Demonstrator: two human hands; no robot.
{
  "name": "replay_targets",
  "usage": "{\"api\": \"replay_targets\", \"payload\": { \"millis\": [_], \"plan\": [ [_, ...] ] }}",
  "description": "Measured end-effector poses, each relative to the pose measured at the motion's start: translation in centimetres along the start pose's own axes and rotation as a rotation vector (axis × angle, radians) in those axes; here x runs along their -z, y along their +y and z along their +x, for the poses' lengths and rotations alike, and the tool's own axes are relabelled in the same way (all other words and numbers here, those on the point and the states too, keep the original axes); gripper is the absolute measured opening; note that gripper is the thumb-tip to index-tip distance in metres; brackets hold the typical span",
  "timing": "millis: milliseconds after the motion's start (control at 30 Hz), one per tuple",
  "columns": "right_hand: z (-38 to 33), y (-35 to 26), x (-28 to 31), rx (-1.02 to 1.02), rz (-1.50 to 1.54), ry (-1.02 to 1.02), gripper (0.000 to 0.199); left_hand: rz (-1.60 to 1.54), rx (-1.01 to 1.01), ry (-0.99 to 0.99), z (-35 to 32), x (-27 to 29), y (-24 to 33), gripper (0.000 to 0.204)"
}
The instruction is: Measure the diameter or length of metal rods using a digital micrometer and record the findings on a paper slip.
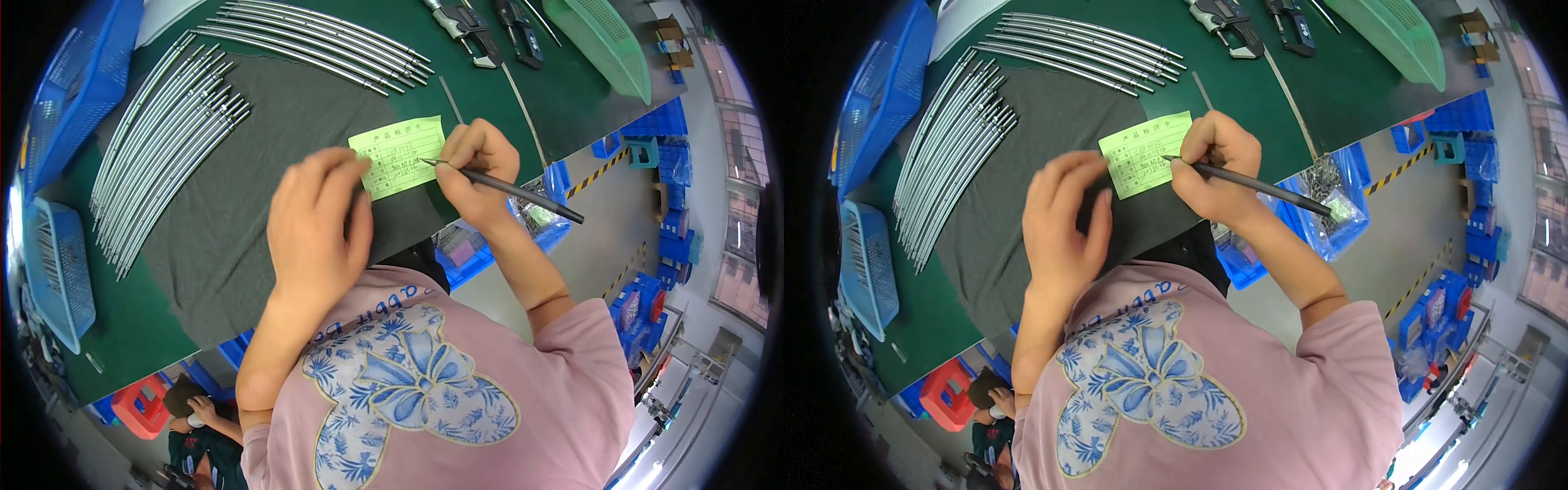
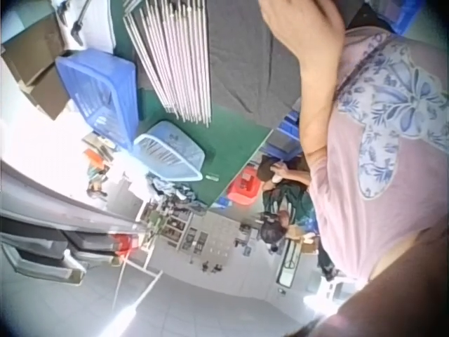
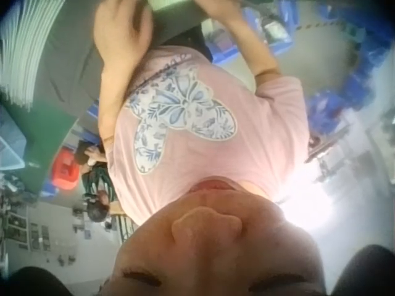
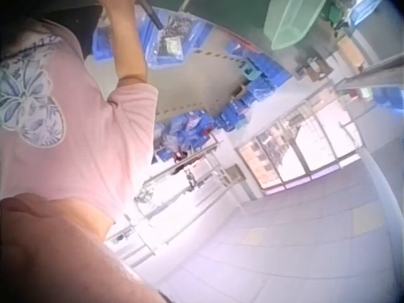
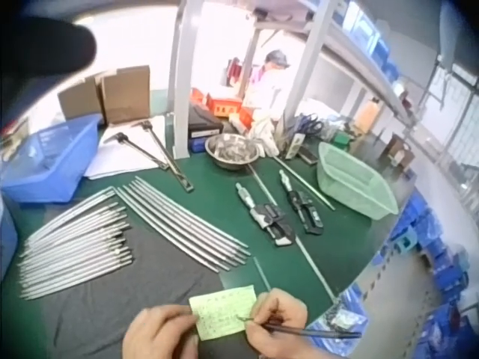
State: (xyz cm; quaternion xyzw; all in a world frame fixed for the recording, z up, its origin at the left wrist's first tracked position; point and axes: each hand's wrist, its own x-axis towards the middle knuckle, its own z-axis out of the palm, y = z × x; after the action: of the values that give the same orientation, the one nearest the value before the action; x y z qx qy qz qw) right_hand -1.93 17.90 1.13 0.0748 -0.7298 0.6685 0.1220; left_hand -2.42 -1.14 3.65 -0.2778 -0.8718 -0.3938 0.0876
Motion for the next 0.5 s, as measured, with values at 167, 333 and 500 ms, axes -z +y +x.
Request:
{"api": "replay_targets", "payload": {
  "millis": [167, 333, 500],
  "plan": [
    [2.5, -4.0, 2.9, 0.069, 0.103, 0.029, 0.042, 0.112, 0.085, -0.063, 2.1, -0.4, -0.8, 0.045],
    [6.1, -7.2, 7.9, 0.015, -0.26, 0.136, 0.049, 0.15, 0.051, -0.092, 2.8, -1.1, -0.5, 0.052],
    [11.6, -5.5, 12.5, 0.31, -0.592, 0.178, 0.039, 0.065, 0.076, -0.038, 2.9, -1.7, -1.2, 0.039]
  ]
}}
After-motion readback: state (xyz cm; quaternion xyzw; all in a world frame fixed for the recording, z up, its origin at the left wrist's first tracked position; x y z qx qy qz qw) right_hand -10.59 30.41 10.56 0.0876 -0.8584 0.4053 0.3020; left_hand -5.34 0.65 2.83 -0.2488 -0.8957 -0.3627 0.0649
